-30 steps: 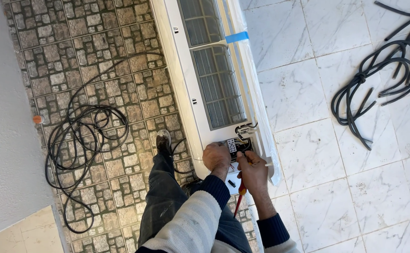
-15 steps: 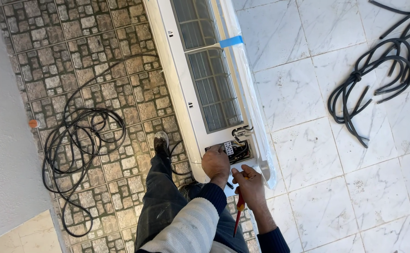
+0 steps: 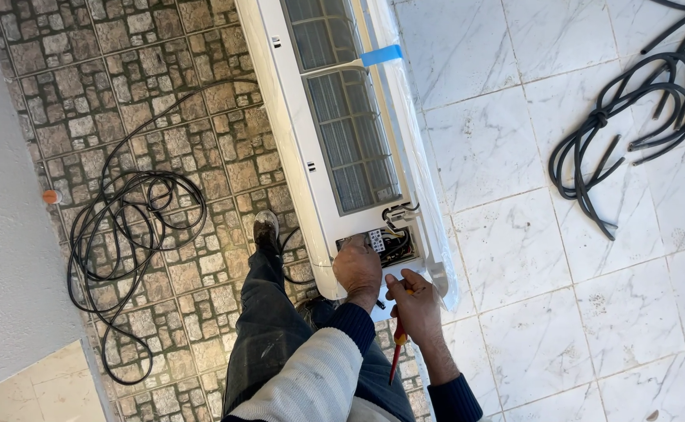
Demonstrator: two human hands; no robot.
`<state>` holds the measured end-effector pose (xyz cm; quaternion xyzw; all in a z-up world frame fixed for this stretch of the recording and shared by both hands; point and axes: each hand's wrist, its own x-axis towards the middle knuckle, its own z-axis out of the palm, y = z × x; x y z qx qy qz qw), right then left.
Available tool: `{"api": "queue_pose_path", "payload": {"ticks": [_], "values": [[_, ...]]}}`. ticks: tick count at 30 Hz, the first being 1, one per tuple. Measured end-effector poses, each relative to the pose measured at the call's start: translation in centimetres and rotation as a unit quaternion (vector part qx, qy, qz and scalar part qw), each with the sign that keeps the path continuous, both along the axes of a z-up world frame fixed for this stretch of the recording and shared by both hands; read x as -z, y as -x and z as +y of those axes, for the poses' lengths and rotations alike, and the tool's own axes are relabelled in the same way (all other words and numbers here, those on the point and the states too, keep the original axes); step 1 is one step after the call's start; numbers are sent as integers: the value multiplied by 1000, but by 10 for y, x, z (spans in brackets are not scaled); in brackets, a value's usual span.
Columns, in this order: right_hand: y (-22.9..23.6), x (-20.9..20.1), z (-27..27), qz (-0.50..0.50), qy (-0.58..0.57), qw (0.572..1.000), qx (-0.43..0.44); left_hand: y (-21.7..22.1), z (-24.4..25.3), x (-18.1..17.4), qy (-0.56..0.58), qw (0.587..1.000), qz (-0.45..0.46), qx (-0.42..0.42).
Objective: Connecting electrical wiring to the terminal block of an indoor air conditioning unit.
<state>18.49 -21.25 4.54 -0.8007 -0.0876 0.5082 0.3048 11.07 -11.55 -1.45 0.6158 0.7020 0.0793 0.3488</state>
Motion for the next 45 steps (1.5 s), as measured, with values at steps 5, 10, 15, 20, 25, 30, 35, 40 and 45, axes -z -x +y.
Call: {"api": "queue_pose_path", "payload": {"ticks": [5, 10, 15, 20, 25, 30, 35, 40, 45], "values": [[1, 4, -3, -4, -16, 1000, 27, 5, -5, 9, -97, 994, -12, 58], [6, 0, -6, 13, -19, 1000, 21, 6, -8, 25, -123, 987, -9, 104], [14, 0, -23, 47, -42, 995, 83, 5, -6, 15, -87, 994, -7, 62], [16, -12, -34, 50, -5, 996, 69, -1, -5, 6, -35, 999, -14, -20], [14, -8, -38, 50, -24, 995, 81, -14, -6, 11, -49, 994, -1, -100], [14, 4, -53, 22, -59, 995, 72, -25, -2, 11, -22, 975, -29, -220], [14, -1, -60, 24, -52, 993, 99, -33, -1, 22, 31, 967, -11, -252], [17, -3, -65, 40, -50, 988, 138, -29, 0, 13, 46, 973, 7, -228], [17, -6, -67, 57, -51, 982, 174, -21, -7, 18, -63, 988, -2, -144]]}}
